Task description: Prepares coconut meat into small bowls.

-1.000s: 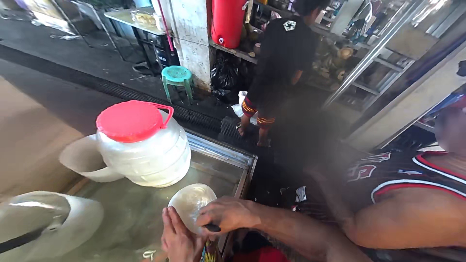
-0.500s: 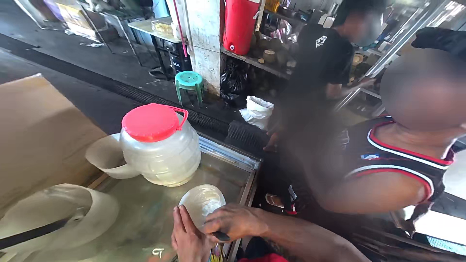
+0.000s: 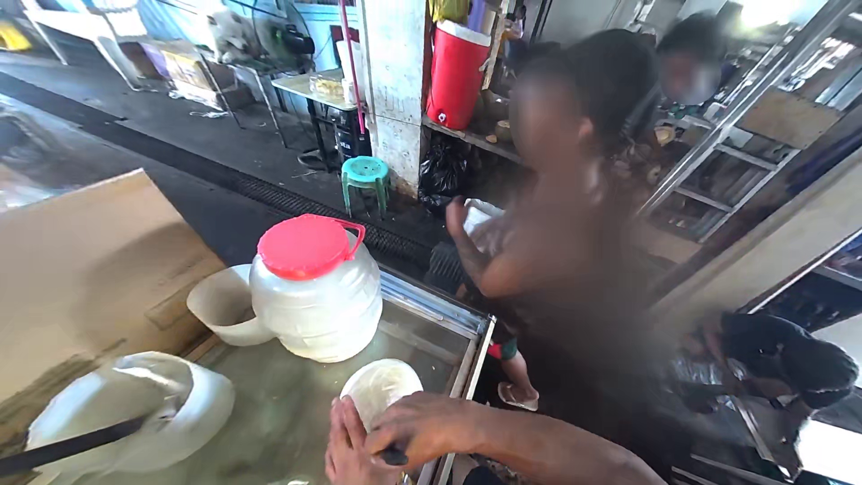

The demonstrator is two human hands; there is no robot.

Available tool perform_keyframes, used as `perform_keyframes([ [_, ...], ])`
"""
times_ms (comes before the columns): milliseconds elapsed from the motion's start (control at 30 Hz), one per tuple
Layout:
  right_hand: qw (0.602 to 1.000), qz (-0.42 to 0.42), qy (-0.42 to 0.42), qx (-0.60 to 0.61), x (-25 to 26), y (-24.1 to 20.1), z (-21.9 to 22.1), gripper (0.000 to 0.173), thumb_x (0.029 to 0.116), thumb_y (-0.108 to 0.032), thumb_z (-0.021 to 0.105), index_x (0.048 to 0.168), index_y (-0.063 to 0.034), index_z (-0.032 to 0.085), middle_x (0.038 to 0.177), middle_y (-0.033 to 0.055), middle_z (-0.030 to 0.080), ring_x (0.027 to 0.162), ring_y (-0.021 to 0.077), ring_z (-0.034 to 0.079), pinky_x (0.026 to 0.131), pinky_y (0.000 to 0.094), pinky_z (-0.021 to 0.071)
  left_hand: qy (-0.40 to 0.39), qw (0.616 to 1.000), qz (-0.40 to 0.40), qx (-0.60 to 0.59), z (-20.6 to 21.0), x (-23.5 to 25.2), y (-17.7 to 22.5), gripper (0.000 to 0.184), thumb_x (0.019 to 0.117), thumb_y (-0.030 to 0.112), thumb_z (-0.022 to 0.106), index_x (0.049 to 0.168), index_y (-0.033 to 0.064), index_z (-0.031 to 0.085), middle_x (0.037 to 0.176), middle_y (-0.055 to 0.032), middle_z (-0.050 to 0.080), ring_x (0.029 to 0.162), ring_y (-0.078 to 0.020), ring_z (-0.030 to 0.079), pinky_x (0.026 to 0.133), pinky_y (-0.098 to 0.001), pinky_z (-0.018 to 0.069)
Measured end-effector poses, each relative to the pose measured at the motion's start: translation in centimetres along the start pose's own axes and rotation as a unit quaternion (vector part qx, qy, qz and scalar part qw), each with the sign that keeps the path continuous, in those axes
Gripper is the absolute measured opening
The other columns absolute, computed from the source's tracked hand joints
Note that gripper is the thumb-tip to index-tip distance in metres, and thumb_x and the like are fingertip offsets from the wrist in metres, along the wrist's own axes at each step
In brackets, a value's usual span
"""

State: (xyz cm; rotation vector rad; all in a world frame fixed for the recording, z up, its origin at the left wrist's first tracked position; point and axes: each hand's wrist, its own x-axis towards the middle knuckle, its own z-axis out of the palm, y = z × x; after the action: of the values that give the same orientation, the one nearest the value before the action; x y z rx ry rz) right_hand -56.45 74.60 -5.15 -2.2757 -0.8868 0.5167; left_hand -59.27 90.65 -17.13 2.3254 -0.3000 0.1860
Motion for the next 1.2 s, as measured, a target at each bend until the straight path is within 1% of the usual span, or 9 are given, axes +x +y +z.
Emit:
perform_keyframes([
  [100,1.000,-0.005,-0.028,0.004,0.5,-0.4,-0.9,0.014,0.0972,-0.013,0.065,0.102,-0.0021,0.072,0.097,0.0164,0.069,0.091,0.0325,0.069,0.078,0.0525,0.0548,0.009,1.000,0.002,-0.019,0.1,0.0,0.0,0.120,0.0723,0.050,0.078,0.158,-0.0085,0.019,0.160,-0.0375,0.024,0.145,-0.0572,0.030,0.108,-0.0754,0.0288],
  [233,1.000,-0.011,-0.025,0.013,1.5,0.2,-1.9,0.016,0.0997,-0.011,0.062,0.104,0.0005,0.072,0.100,0.0186,0.068,0.092,0.0337,0.068,0.081,0.0523,0.0547,0.024,1.000,-0.009,-0.012,0.6,0.1,0.0,0.138,0.0580,0.052,0.092,0.160,-0.0057,0.019,0.161,-0.0365,0.024,0.145,-0.0572,0.030,0.109,-0.0745,0.0305],
  [300,1.000,-0.006,-0.004,0.008,2.2,1.6,-1.6,0.018,0.1017,-0.015,0.060,0.102,-0.0011,0.072,0.100,0.0172,0.068,0.092,0.0325,0.068,0.080,0.0515,0.0545,0.027,1.000,-0.004,-0.008,0.7,0.0,-0.1,0.141,0.0528,0.051,0.093,0.159,-0.0073,0.020,0.161,-0.0361,0.025,0.144,-0.0569,0.032,0.109,-0.0734,0.0318],
  [467,0.998,0.014,0.061,-0.020,2.8,4.5,-1.9,0.019,0.1018,-0.017,0.059,0.102,-0.0025,0.071,0.099,0.0154,0.067,0.091,0.0302,0.067,0.077,0.0495,0.0546,0.002,0.999,-0.031,-0.007,0.2,0.1,0.2,0.142,0.0568,0.065,0.085,0.160,-0.0061,0.018,0.163,-0.0329,0.024,0.146,-0.0531,0.032,0.112,-0.0705,0.0294],
  [633,0.991,0.073,0.094,-0.064,-0.3,5.3,-3.0,0.018,0.1006,-0.016,0.058,0.104,-0.0033,0.070,0.103,0.0158,0.068,0.094,0.0317,0.068,0.078,0.0517,0.0561,0.005,1.000,-0.027,-0.005,0.1,-0.2,0.1,0.142,0.0590,0.069,0.082,0.159,-0.0084,0.017,0.161,-0.0351,0.025,0.145,-0.0544,0.033,0.112,-0.0701,0.0297],
  [800,0.987,0.118,0.055,-0.095,-3.2,3.0,-1.6,0.016,0.0976,-0.017,0.061,0.101,-0.0027,0.068,0.099,0.0173,0.067,0.091,0.0340,0.068,0.074,0.0533,0.0560,0.008,1.000,-0.027,0.000,0.3,-0.1,0.1,0.141,0.0578,0.065,0.086,0.159,-0.0077,0.020,0.161,-0.0350,0.024,0.144,-0.0554,0.034,0.111,-0.0709,0.0302],
  [1000,0.990,0.126,-0.020,-0.058,-2.3,-1.0,-0.5,0.019,0.0985,-0.020,0.063,0.100,-0.0015,0.067,0.098,0.0175,0.067,0.093,0.0350,0.068,0.077,0.0543,0.0538,0.012,0.999,-0.027,0.022,0.3,0.1,0.5,0.137,0.0561,0.058,0.086,0.158,-0.0077,0.022,0.160,-0.0369,0.026,0.141,-0.0569,0.038,0.109,-0.0709,0.0329],
  [1100,0.989,0.141,-0.001,-0.046,-1.2,-0.8,-0.4,0.022,0.1003,-0.022,0.058,0.103,-0.0028,0.069,0.102,0.0166,0.068,0.097,0.0346,0.068,0.081,0.0559,0.0545,0.007,0.999,-0.032,0.022,0.1,0.1,0.9,0.132,0.0583,0.050,0.088,0.158,-0.0073,0.024,0.159,-0.0363,0.028,0.140,-0.0566,0.038,0.108,-0.0717,0.0339],
  [1200,0.987,0.153,-0.002,-0.048,-0.2,-0.2,-1.1,0.026,0.1031,-0.023,0.054,0.106,-0.0024,0.069,0.104,0.0167,0.069,0.100,0.0342,0.068,0.084,0.0552,0.0539,0.005,0.999,-0.030,0.016,-0.2,-0.2,0.7,0.141,0.0518,0.051,0.095,0.158,-0.0073,0.023,0.160,-0.0359,0.026,0.140,-0.0568,0.038,0.107,-0.0724,0.0343],
])
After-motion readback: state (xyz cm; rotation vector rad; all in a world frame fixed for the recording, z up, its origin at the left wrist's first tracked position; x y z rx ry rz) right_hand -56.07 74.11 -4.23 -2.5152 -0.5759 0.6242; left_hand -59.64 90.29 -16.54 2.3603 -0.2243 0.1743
